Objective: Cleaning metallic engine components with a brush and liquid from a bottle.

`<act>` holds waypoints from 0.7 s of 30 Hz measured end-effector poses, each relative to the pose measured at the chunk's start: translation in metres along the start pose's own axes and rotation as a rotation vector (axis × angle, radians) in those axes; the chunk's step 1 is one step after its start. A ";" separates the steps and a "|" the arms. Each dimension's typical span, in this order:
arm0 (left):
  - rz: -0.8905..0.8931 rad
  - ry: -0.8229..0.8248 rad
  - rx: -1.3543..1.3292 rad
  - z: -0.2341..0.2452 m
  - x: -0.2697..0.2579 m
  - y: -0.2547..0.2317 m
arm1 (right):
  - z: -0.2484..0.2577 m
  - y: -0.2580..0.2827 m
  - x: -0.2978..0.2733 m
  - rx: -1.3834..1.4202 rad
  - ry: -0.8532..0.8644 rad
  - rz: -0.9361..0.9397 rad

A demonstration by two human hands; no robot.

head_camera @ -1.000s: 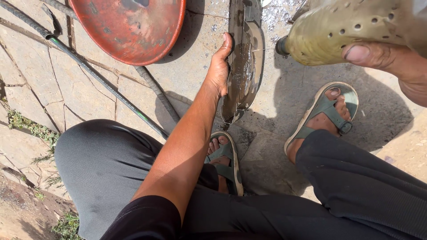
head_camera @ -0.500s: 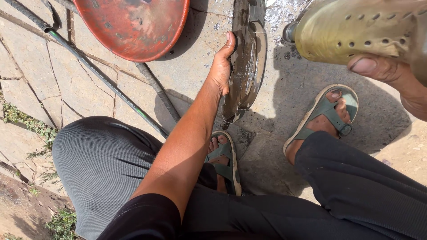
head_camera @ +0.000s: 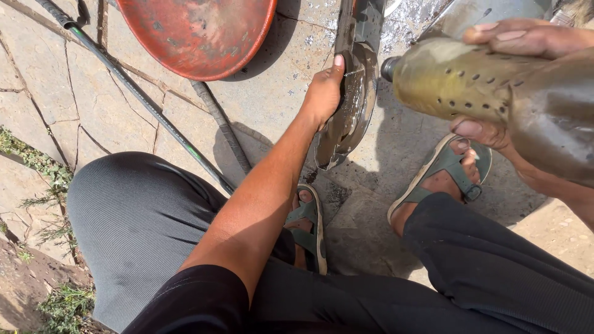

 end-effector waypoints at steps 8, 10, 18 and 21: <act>-0.335 -0.354 0.828 -0.015 -0.015 -0.008 | 0.012 -0.029 -0.007 -0.070 -0.001 0.059; -0.376 -0.398 0.859 -0.029 -0.029 -0.016 | 0.010 -0.022 -0.003 -0.181 0.028 0.089; -0.382 -0.384 1.000 -0.060 -0.073 -0.048 | 0.063 -0.131 -0.057 0.501 -0.047 -0.813; -0.526 -0.438 1.223 -0.048 -0.059 -0.034 | 0.057 -0.109 -0.046 0.153 0.018 -0.724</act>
Point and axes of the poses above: each hand's wrist, its own x-axis towards the middle knuckle, its own z-axis out of the back of the hand, y = z × x, the point moved 2 cm from there along x, towards the middle knuckle, and after that the axes turned 4 degrees about -y, right-handed, at the moved point
